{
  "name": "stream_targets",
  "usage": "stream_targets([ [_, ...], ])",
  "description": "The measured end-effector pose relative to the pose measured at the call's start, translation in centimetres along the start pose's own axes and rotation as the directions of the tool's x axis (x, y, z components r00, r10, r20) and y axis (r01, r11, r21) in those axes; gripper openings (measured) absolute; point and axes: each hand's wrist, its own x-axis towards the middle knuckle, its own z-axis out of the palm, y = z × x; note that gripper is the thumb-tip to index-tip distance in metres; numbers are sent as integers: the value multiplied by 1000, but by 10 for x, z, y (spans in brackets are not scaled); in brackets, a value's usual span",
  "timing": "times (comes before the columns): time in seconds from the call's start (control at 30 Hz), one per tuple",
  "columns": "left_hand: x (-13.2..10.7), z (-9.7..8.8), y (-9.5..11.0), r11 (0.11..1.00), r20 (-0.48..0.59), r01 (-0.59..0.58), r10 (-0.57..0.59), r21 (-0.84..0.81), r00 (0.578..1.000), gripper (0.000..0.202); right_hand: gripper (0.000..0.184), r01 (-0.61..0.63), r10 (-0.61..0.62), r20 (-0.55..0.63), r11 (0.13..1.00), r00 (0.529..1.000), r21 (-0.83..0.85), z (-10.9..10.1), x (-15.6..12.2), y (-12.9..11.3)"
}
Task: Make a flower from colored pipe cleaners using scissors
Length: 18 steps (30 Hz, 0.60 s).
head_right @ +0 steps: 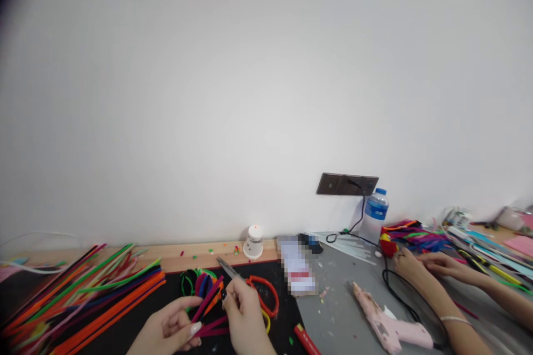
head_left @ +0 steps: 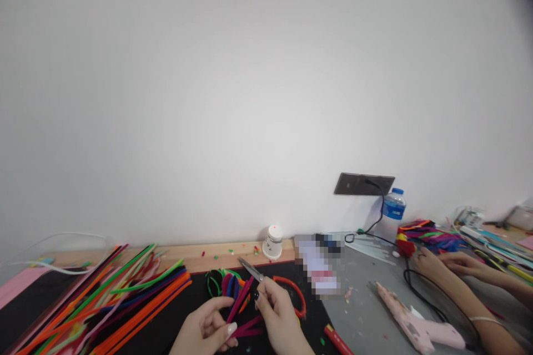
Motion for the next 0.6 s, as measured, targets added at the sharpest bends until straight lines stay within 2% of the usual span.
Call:
stream_targets([
  [0.13, 1, 0, -5, 997, 24, -56, 57, -48, 998, 44, 24, -19, 12, 38, 983, 999, 183, 0, 3, 1],
  [0.3, 1, -3, -3, 997, 76, -44, 48, -59, 996, 49, 30, -118, 70, 138, 920, 988, 374, -1, 4, 0],
  [0.47, 0, -4, -5, 995, 42, -50, 53, -89, 998, 48, 33, -158, 87, 198, 911, 976, 382, -4, 6, 2],
  [0.6, 1, -5, -11, 998, 27, -52, 54, -42, 998, 43, 26, -147, 85, 178, 916, 980, 374, -3, 5, -4],
])
